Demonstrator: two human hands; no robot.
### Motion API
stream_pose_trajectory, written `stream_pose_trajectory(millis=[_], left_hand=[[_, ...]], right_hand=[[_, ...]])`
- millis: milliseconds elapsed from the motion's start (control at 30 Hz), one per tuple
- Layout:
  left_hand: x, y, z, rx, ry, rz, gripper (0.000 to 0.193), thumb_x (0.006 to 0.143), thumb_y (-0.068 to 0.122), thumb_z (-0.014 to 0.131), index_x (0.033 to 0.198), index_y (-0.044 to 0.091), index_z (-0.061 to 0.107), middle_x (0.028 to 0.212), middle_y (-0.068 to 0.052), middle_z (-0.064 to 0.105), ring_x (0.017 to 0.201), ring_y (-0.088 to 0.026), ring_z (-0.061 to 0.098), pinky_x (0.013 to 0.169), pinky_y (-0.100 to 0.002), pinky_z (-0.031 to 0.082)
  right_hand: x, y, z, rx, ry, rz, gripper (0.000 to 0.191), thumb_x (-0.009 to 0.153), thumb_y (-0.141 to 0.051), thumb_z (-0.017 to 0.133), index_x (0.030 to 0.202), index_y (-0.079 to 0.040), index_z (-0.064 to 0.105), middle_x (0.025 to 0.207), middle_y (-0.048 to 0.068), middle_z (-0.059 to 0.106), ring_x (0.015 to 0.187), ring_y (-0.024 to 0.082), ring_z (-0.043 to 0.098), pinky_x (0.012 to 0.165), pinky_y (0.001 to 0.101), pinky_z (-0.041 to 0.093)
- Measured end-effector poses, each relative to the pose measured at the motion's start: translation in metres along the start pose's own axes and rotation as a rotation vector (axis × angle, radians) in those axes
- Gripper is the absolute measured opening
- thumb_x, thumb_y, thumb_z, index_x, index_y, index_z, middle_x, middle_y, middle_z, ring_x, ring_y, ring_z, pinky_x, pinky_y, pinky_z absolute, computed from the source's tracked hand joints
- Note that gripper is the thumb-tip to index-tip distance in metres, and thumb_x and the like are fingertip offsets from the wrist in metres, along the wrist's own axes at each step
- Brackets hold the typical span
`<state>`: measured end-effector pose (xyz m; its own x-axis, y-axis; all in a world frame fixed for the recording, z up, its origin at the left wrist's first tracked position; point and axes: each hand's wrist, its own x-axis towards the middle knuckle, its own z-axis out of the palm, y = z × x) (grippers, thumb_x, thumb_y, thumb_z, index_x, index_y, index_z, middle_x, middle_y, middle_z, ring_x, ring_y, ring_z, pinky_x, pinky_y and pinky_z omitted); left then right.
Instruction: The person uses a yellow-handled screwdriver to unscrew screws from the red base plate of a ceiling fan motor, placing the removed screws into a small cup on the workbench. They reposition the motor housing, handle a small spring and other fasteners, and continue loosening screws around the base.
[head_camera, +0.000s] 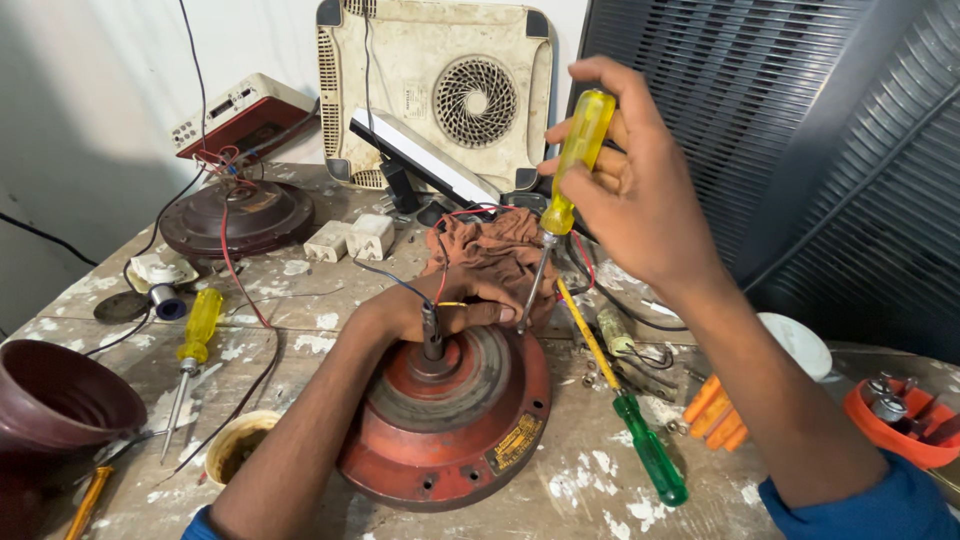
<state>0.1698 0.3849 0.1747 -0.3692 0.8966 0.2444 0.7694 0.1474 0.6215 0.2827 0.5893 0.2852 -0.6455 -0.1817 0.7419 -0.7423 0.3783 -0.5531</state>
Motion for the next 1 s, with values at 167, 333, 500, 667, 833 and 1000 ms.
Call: stream_pose_trajectory(millis=[167,333,500,667,833,1000], left_hand=[[-0.001,0.004,-0.002,0.017,0.006,-0.044,0.041,0.096,0.043,0.061,0.119,0.012,0.076,0.120,-0.007,0.076,0.115,-0.020,0.069,0.100,-0.033,0.049],[-0.002,0.004,-0.002,0.018,0.010,-0.037,0.041,0.096,0.043,0.061,0.118,0.012,0.076,0.120,-0.006,0.077,0.115,-0.020,0.069,0.100,-0.033,0.050],[-0.002,0.004,-0.002,0.005,0.003,-0.049,0.040,0.097,0.042,0.060,0.116,0.011,0.076,0.118,-0.006,0.077,0.113,-0.019,0.070,0.100,-0.032,0.050],[-0.002,0.003,-0.001,-0.014,0.003,-0.014,0.039,0.098,0.041,0.060,0.114,0.010,0.076,0.117,-0.006,0.077,0.114,-0.019,0.069,0.100,-0.033,0.049],[-0.002,0.000,-0.001,-0.013,0.008,0.002,0.039,0.098,0.041,0.060,0.114,0.010,0.076,0.117,-0.006,0.077,0.114,-0.018,0.069,0.101,-0.033,0.049],[-0.001,0.000,-0.001,-0.011,0.013,-0.020,0.040,0.097,0.042,0.061,0.115,0.010,0.076,0.116,-0.005,0.078,0.113,-0.018,0.071,0.100,-0.032,0.050]], right_hand=[[0.002,-0.002,0.001,-0.088,-0.022,-0.007,0.056,0.102,0.007,0.065,0.150,-0.005,0.041,0.121,0.015,0.061,0.107,0.014,0.064,0.089,0.0259,0.058],[0.002,-0.011,0.000,-0.085,-0.054,-0.023,0.061,0.102,0.003,0.066,0.156,-0.009,0.040,0.116,0.013,0.065,0.105,0.015,0.068,0.089,0.0278,0.058],[0.003,-0.016,0.004,0.047,-0.050,0.034,0.060,0.097,0.000,0.061,0.151,-0.008,0.036,0.122,0.010,0.067,0.109,0.015,0.072,0.093,0.0258,0.061],[0.001,-0.016,0.006,-0.200,-0.013,-0.013,0.058,0.096,0.003,0.072,0.145,-0.006,0.042,0.116,0.016,0.062,0.104,0.019,0.069,0.084,0.0296,0.061],[0.002,-0.011,-0.001,-0.099,-0.028,-0.048,0.066,0.101,0.001,0.065,0.157,-0.006,0.030,0.118,0.013,0.069,0.111,0.016,0.071,0.095,0.0272,0.060],[0.002,-0.005,0.001,-0.152,0.002,-0.064,0.060,0.097,0.003,0.072,0.146,-0.003,0.038,0.119,0.015,0.069,0.109,0.017,0.071,0.089,0.0285,0.061]])
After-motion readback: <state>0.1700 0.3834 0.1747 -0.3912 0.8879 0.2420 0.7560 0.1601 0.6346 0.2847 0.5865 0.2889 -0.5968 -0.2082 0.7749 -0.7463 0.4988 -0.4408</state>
